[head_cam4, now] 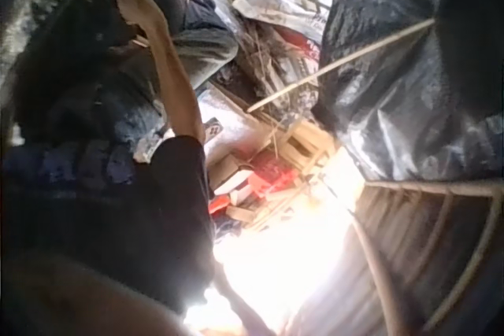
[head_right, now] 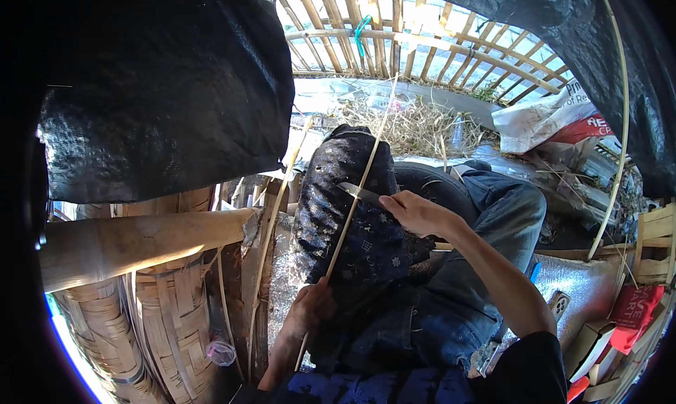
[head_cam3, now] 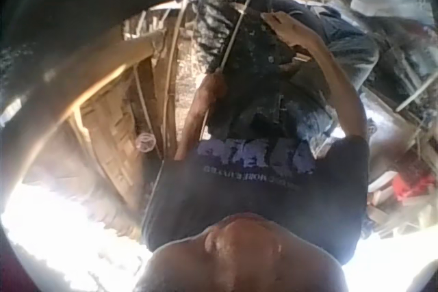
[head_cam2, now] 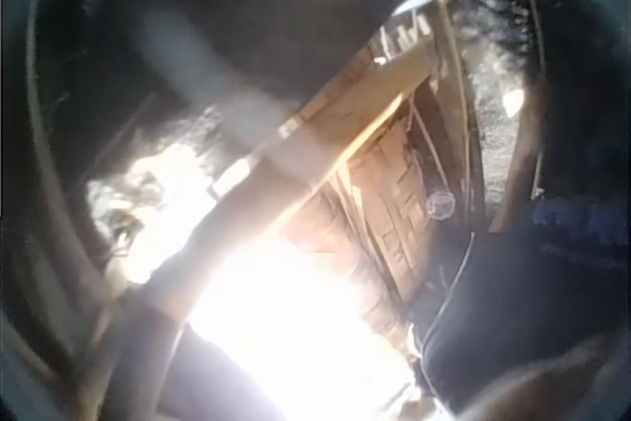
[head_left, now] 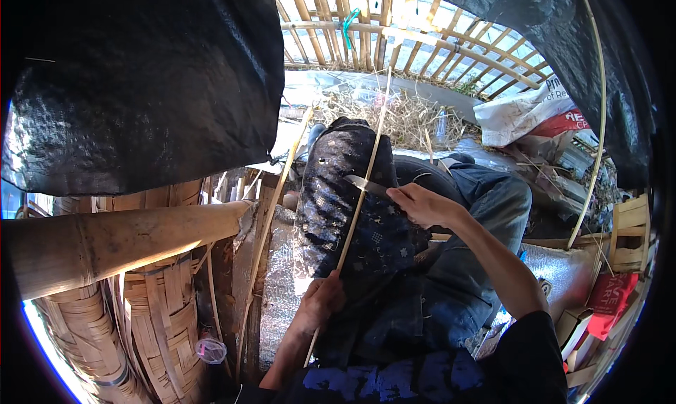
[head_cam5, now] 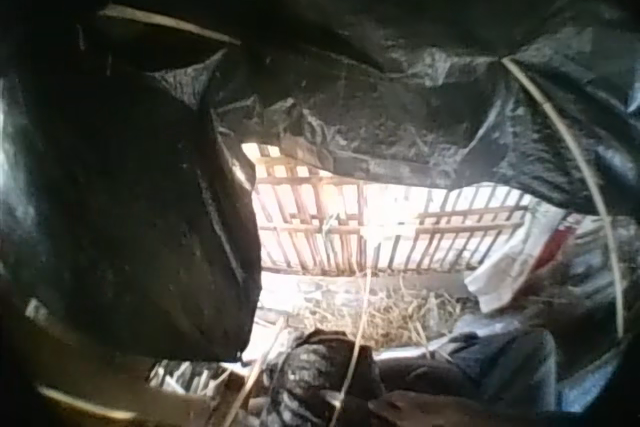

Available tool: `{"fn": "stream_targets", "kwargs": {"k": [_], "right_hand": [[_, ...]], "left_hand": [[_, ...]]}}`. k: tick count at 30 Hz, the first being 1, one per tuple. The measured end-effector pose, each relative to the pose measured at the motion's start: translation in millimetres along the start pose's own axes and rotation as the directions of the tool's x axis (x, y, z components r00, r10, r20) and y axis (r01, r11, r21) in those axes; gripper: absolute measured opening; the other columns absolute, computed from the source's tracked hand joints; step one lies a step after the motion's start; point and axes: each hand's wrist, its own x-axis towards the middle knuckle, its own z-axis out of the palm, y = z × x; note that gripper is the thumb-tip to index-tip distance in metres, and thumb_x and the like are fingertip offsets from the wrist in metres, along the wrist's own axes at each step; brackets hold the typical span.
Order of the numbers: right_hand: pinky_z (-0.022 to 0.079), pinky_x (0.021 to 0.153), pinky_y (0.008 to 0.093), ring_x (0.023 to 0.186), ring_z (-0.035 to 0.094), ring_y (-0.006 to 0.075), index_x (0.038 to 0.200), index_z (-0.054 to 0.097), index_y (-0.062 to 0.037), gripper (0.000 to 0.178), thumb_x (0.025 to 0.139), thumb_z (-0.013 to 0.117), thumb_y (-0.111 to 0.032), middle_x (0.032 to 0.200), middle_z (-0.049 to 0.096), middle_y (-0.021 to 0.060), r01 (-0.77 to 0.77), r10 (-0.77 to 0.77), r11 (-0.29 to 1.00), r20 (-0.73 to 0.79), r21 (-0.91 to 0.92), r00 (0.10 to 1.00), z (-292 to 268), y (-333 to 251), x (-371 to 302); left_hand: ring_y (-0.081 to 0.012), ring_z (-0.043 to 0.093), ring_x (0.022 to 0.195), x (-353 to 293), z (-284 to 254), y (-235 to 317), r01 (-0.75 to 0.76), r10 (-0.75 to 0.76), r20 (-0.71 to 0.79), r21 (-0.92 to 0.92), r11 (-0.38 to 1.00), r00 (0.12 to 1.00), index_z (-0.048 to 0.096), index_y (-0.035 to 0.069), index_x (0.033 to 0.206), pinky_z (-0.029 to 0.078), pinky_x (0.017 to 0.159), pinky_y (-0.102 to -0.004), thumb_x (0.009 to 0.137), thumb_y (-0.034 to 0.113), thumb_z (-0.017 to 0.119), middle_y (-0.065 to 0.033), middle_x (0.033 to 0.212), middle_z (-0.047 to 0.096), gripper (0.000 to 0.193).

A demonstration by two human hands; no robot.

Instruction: The person holds a bamboo strip against a cushion on their lap and scrapes along its surface using a knife.

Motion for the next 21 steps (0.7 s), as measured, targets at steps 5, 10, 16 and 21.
{"fn": "stream_targets", "kwargs": {"k": [5, 10, 16, 21], "right_hand": [[0.042, 0.056, 0.0432, 0.052, 0.052, 0.0338, 0.077, 0.055, 0.004, 0.055, 0.097, 0.036, -0.044, 0.056, 0.051, 0.0175, 0.135, -0.138, 0.981, -0.014, -0.141, 0.99, -12.7, 8.6, 13.2], [0.041, 0.053, 0.0371, 0.051, 0.053, 0.0212, 0.075, 0.054, 0.0027, 0.056, 0.097, 0.035, -0.046, 0.057, 0.049, 0.0107, 0.248, -0.329, 0.882, -0.149, -0.4, 0.933, -22.1, -4.6, 27.9], [0.045, 0.055, 0.0412, 0.053, 0.056, 0.028, 0.087, 0.055, 0.0051, 0.056, 0.097, 0.033, -0.046, 0.061, 0.055, 0.0174, 0.095, -0.12, 0.977, -0.123, -0.192, 0.985, -4.3, 13.8, 24.9], [0.045, 0.049, 0.0366, 0.048, 0.052, 0.0203, 0.095, 0.054, 0.002, 0.054, 0.096, 0.033, -0.047, 0.057, 0.052, 0.0101, -0.01, 0.009, 1.0, -0.032, -0.026, 0.999, 1.3, 7.3, 13.2]], "left_hand": [[-0.0069, 0.019, 0.044, 4.1, 7.8, 2.4, -0.028, 0.029, 0.024, -0.057, 0.998, 0.999, 0.03, 0.018, 0.054, 0.016, 0.044, -0.0271, 0.096, 0.036, 0.043, 0.007, 0.051, 0.02, 0.048], [-0.0068, 0.02, 0.044, 21.3, 9.7, 11.7, -0.078, 0.08, 0.028, -0.066, 0.995, 0.996, 0.03, 0.018, 0.054, 0.016, 0.045, -0.0266, 0.095, 0.037, 0.046, 0.0068, 0.05, 0.02, 0.049], [-0.0073, 0.02, 0.044, 24.8, 6.2, 10.0, -0.011, 0.009, -0.013, -0.118, 0.993, 1.0, 0.029, 0.018, 0.053, 0.017, 0.045, -0.0266, 0.094, 0.039, 0.048, 0.0065, 0.05, 0.02, 0.049], [-0.0073, 0.02, 0.045, 25.0, 9.3, 11.2, 0.018, -0.025, -0.04, -0.181, 0.983, 0.999, 0.031, 0.018, 0.054, 0.017, 0.045, -0.0265, 0.093, 0.037, 0.049, 0.007, 0.051, 0.022, 0.048]]}}
